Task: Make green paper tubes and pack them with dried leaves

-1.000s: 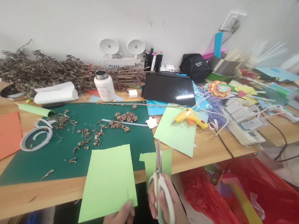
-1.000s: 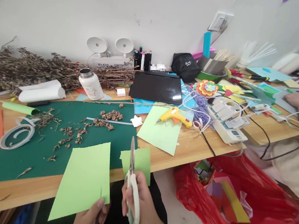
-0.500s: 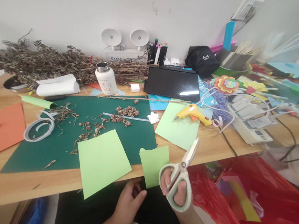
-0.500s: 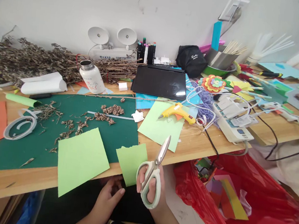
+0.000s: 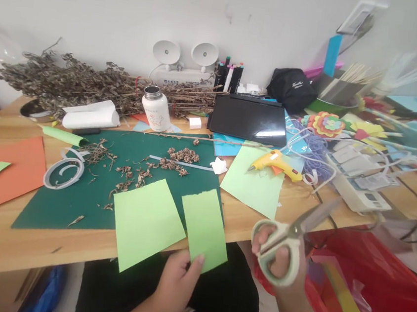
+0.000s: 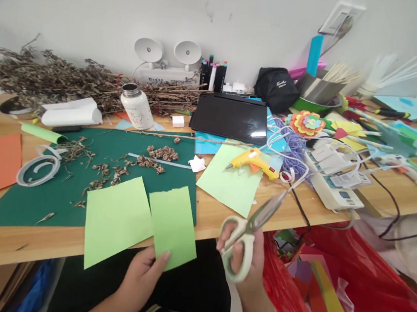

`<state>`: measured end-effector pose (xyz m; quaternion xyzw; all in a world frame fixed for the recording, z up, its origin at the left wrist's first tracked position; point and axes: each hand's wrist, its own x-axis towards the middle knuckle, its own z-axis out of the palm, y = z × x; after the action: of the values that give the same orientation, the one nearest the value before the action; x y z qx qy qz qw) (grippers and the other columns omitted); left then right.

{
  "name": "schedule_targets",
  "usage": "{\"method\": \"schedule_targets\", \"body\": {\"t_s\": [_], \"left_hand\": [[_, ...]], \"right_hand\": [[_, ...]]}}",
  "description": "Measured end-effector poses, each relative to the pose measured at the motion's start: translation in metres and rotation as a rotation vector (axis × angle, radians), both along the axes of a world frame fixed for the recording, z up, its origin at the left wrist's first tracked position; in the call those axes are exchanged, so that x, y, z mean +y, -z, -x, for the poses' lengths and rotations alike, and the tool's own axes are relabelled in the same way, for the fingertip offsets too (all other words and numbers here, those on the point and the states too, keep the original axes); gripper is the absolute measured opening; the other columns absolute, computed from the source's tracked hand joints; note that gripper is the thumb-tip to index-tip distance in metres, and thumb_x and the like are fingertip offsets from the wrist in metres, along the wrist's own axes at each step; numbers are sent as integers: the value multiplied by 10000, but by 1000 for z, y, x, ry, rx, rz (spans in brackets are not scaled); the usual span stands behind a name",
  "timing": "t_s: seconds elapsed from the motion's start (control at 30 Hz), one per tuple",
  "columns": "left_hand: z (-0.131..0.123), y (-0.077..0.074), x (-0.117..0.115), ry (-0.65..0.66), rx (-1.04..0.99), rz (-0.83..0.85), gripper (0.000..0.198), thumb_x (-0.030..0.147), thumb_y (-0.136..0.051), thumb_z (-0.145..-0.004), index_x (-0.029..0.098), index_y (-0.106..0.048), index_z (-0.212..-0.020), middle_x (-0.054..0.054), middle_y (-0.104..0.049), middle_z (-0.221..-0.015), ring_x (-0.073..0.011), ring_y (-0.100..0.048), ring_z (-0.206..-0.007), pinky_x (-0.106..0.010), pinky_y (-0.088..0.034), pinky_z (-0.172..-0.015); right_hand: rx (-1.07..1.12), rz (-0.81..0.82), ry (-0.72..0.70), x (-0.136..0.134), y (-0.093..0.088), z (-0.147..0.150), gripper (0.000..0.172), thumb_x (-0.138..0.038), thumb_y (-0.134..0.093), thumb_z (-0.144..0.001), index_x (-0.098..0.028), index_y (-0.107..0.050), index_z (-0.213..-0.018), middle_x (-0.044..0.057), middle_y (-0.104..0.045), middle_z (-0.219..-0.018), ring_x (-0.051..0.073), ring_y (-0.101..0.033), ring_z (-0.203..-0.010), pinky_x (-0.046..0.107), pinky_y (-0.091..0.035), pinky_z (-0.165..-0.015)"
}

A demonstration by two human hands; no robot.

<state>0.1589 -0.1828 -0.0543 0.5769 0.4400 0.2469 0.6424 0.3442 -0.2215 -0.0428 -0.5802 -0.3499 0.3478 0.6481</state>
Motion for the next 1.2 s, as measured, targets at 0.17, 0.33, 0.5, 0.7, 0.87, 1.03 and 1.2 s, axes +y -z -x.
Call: {"method": "schedule_targets", "body": {"t_s": [0.17, 0.33, 0.5, 0.7, 0.87, 1.03, 1.2], "left_hand": [[19, -20, 13, -249, -95, 306, 310, 415, -554, -720, 116, -620, -770, -58, -651, -669, -175, -613, -612, -253, -487, -521], [51, -35, 38, -563, -146, 454, 326, 339, -579, -708, 132, -536, -957, -57, -654, -782, -172, -644, -616, -253, -506, -517], [101, -47, 55, -545, 37, 325, 307, 312, -596, -688, 125, -551, -926, -50, -648, -754, -164, -617, -592, -216, -463, -428], [129, -57, 62, -247, 173, 83, 320, 358, -620, -668, 124, -590, -884, -32, -624, -621, -166, -582, -569, -264, -498, -566], [124, -69, 77, -14, 345, 25, 325, 343, -554, -730, 192, -564, -1017, -51, -638, -945, -219, -581, -853, -306, -464, -768], [118, -75, 94, 280, 403, 94, 342, 354, -518, -766, 237, -536, -1087, -21, -633, -915, -197, -584, -816, -258, -473, -692], [106, -71, 102, 356, 392, 143, 358, 377, -539, -751, 250, -547, -1086, -19, -643, -810, -154, -563, -602, -211, -437, -494]], "right_hand": [[-471, 369, 5, 43, -27, -22, 212, -356, -559, -721, -234, -464, -866, -12, -554, -672, 157, -527, -587, 278, -379, -531], [-1026, 720, -64, 66, -32, -22, 265, -372, -459, -753, -234, -557, -956, 51, -630, -809, 226, -568, -714, 288, -357, -545], [-888, 707, -54, 62, -31, -26, 312, -398, -478, -731, -229, -550, -984, 57, -643, -856, 230, -582, -743, 312, -405, -591], [-300, 500, -288, 24, -26, -14, 291, -388, -600, -640, -206, -537, -857, 22, -590, -683, 162, -543, -597, 265, -424, -523], [-222, 663, -452, -6, -35, -1, 166, -207, -556, -626, -198, -516, -787, -38, -463, -636, 110, -443, -586, 232, -373, -551], [-36, 790, -667, -22, -45, 1, 184, -110, -506, -592, -198, -410, -723, -62, -386, -637, 73, -358, -560, 194, -305, -518], [113, 764, -704, -46, -32, 4, 251, -199, -578, -615, -204, -429, -818, -48, -435, -665, 68, -361, -544, 189, -298, -499]]}}
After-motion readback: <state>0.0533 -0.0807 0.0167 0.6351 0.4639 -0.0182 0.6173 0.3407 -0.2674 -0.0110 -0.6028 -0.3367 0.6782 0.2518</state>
